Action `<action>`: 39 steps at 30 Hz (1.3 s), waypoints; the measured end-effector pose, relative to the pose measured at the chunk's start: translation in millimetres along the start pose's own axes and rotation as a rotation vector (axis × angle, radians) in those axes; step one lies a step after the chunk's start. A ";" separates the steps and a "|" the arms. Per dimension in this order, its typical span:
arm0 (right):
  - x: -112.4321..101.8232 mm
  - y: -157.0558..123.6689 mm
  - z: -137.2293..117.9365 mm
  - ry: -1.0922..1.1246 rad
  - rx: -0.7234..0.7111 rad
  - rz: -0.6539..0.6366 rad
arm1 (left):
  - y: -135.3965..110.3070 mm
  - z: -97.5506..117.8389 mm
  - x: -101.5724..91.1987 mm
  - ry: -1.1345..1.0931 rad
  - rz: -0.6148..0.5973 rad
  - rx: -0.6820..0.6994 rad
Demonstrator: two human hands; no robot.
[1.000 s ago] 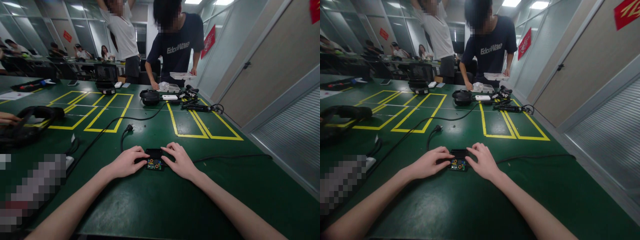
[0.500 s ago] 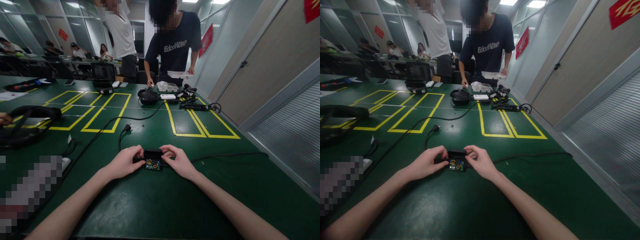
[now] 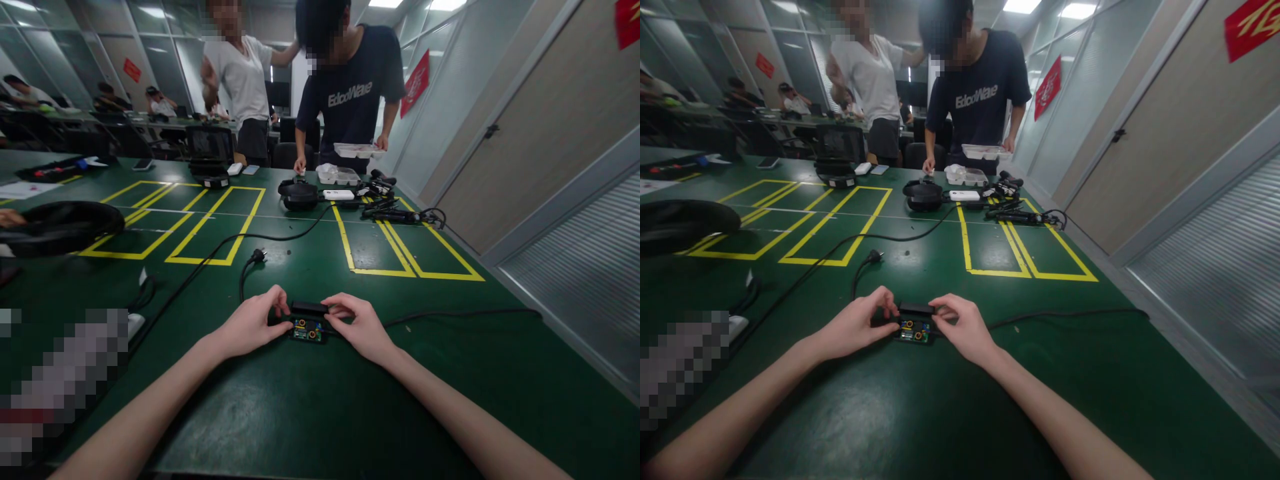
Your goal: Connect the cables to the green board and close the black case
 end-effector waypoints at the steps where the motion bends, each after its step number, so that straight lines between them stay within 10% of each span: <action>1: -0.1 -0.5 -1.8 -0.030 -0.035 -0.002 | -0.1 0.1 -0.2 -0.001 0.000 -0.001; 20: -2.6 -4.4 -15.3 -0.318 -0.392 0.075 | -0.9 0.8 -0.1 -0.008 0.014 0.001; 39: -11.0 -9.0 -23.2 -0.233 -0.374 -0.265 | -5.2 5.6 -1.7 0.100 -0.088 0.113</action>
Point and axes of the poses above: each hand's wrist, its own y-axis towards the middle knuckle, its own x-axis out of the palm, z = x × y, the point moved 3 cm from there along y, towards the middle knuckle, and after that the axes turned 7 degrees about -z, right-handed, at the moved point
